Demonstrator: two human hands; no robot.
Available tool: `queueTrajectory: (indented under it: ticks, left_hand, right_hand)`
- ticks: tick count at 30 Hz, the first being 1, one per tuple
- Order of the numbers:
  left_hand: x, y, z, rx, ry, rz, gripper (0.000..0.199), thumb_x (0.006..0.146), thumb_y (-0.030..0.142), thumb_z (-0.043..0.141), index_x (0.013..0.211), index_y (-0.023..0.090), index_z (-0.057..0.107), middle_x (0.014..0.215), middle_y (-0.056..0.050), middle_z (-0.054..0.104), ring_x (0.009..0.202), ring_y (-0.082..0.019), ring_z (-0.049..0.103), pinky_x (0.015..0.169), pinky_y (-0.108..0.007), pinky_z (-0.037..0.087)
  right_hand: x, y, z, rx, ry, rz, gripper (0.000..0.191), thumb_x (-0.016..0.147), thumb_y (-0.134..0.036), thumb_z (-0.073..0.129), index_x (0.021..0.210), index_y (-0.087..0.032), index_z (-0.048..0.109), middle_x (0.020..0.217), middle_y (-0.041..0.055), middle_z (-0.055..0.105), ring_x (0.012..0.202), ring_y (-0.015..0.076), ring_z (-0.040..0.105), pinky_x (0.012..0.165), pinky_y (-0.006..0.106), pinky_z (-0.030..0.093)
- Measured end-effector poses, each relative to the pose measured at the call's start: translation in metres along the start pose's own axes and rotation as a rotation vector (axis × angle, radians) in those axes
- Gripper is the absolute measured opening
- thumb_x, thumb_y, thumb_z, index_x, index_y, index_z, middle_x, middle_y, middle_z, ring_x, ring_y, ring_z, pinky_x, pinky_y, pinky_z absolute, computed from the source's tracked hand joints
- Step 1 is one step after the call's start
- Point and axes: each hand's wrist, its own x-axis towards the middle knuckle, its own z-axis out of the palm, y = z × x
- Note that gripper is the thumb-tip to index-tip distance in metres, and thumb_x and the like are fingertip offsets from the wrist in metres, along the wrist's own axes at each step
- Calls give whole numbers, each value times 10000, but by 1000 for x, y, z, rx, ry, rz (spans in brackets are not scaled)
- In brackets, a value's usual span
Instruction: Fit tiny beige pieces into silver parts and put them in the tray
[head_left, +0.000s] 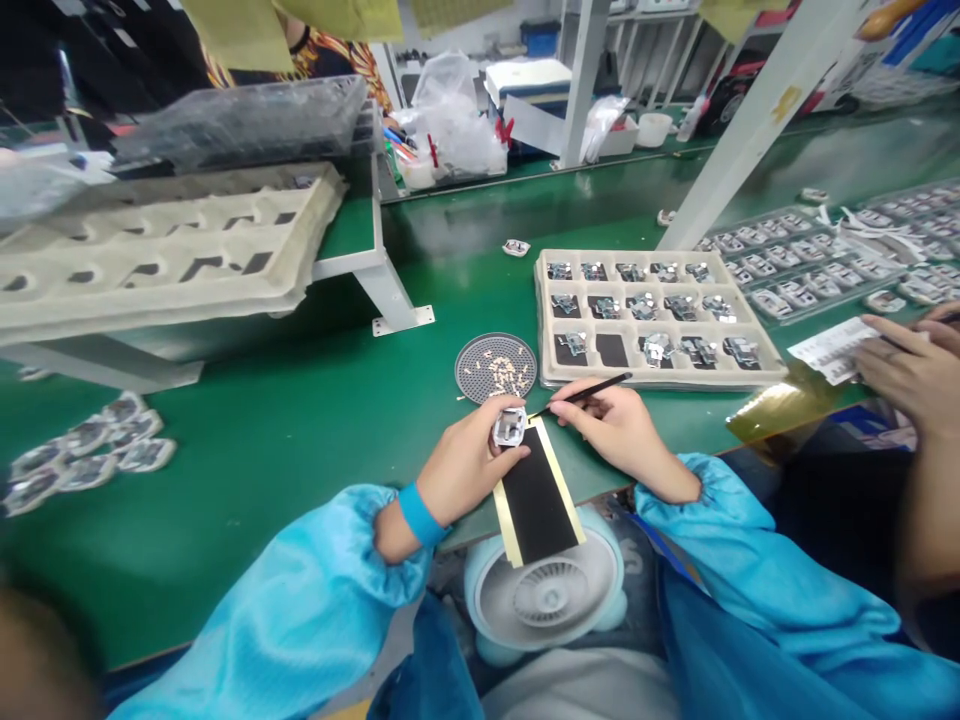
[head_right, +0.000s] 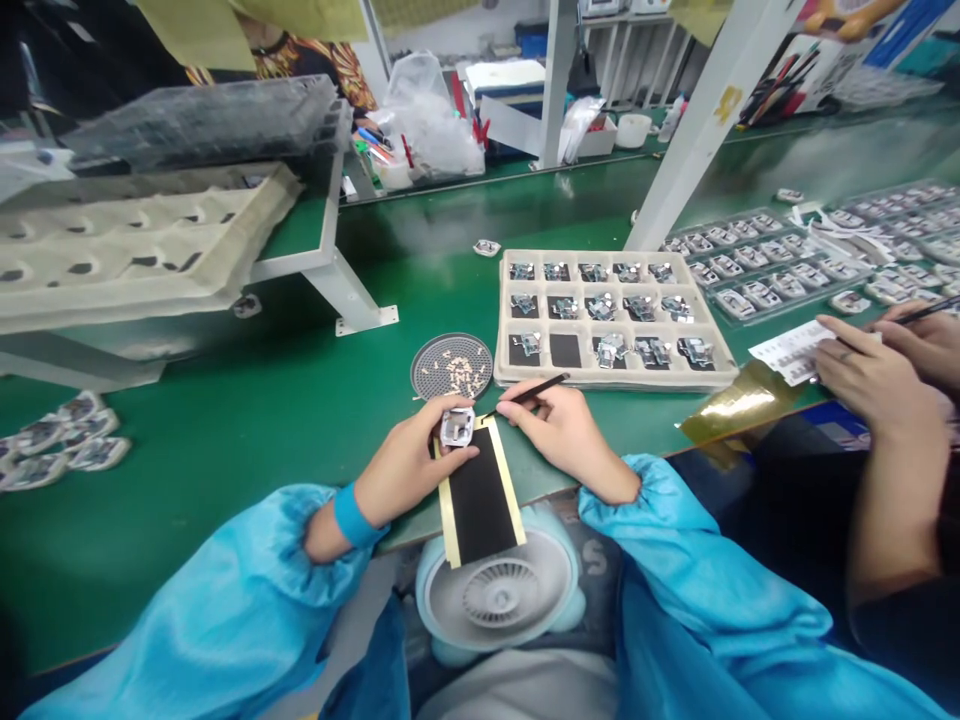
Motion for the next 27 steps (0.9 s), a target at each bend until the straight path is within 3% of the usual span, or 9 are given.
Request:
queueTrajectory:
  ticks: [8,15,22,27]
  left_hand:
    - [0,-1,1,9,29,-24,552,795,252,783,1291,300,547,1190,-20,706,1007,-239,691,865,-340,522]
    - [0,-2,2,14,45,-14,557,790,266,783,1297,296,552,1180,-18,705,984,-235,690,862,-342,526]
    - [0,-2,2,12,53,-10,572,780,249,794,1296,294,553,1177,-10,702,954,-219,690,840,-320,520]
    - [0,-2,2,11,52,-20,570,782,248,791,1300,288,556,1156,-15,708,907,-215,690,819,-319,521]
  right_hand:
    - [-5,-5,0,110,54,-8,263,862,-433,745,932,-180,740,734,52,741,615,172,683,495,268,504]
    - [-4,1,1,-43,38,-79,225,880,-417,728,956,-206,754,907,68,772,723,187,710,567,288,532]
    - [-9,-1,0,-6,90,-93,193,887,-387,732,961,-210,754,935,70,766,745,189,718,579,297,555]
    - [-16,-10,0,31,55,-296,89,890,-306,733,914,-222,748,949,71,773,870,223,730,651,336,587]
